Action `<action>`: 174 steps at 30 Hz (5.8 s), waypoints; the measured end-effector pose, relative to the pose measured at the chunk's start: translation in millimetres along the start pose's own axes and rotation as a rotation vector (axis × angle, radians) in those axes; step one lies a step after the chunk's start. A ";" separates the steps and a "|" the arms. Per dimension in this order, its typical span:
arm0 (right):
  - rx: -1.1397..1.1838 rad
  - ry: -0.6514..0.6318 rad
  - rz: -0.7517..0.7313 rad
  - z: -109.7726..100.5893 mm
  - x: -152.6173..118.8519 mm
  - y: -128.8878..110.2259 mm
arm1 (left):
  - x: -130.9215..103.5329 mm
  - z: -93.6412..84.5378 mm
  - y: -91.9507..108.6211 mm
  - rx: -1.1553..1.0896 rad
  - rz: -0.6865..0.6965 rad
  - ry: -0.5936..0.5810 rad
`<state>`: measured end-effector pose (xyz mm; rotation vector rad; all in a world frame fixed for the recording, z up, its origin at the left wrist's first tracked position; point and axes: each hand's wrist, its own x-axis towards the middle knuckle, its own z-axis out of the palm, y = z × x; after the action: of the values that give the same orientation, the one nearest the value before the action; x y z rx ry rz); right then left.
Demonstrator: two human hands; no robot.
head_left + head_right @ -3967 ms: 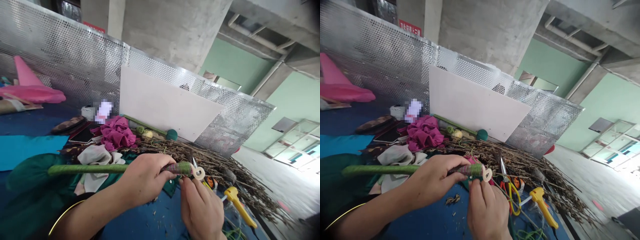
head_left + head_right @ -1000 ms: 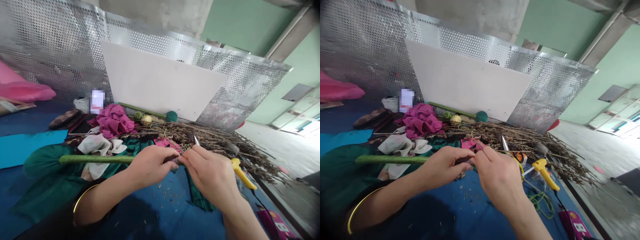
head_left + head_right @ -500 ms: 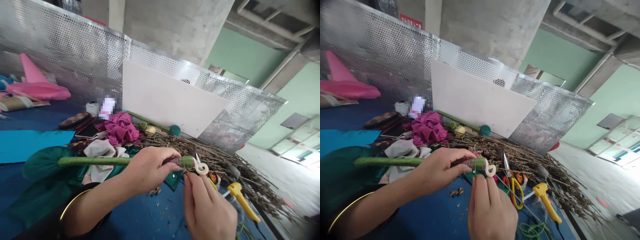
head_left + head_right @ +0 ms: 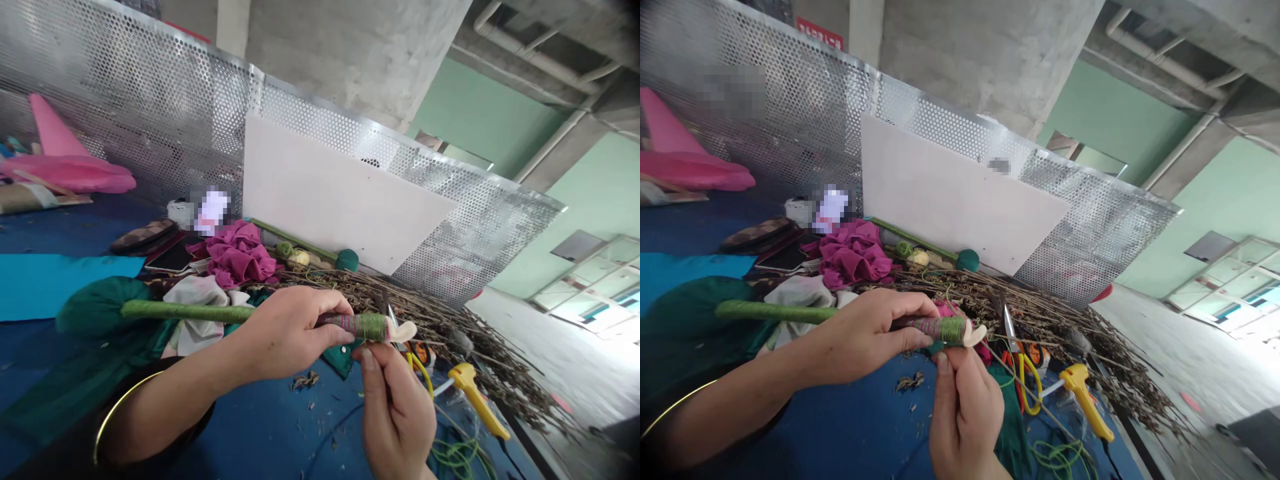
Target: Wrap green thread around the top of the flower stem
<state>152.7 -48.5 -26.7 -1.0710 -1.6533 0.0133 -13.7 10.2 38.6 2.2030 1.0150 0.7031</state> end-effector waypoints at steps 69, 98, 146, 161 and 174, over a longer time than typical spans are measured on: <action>0.063 -0.480 -0.330 -22.9 41.9 58.9 | 15.2 24.7 -20.8 -0.214 0.002 -0.541; -0.775 -0.164 -0.395 -24.7 24.7 9.1 | 11.7 40.3 -12.4 0.243 0.059 0.140; 0.909 -0.037 0.547 32.1 -6.0 29.6 | 7.5 3.1 -4.7 -0.444 -0.120 -0.097; 0.627 -0.473 0.262 -6.8 42.4 71.9 | 12.6 16.7 -4.5 -0.366 -0.179 -0.251; 0.400 -0.498 0.146 -14.4 44.9 86.6 | 21.2 47.7 -20.6 -0.347 -0.274 -0.345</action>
<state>219.2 24.2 -30.7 -0.9158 -1.8961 0.7272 20.6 23.5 -3.8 1.7631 0.9130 0.3287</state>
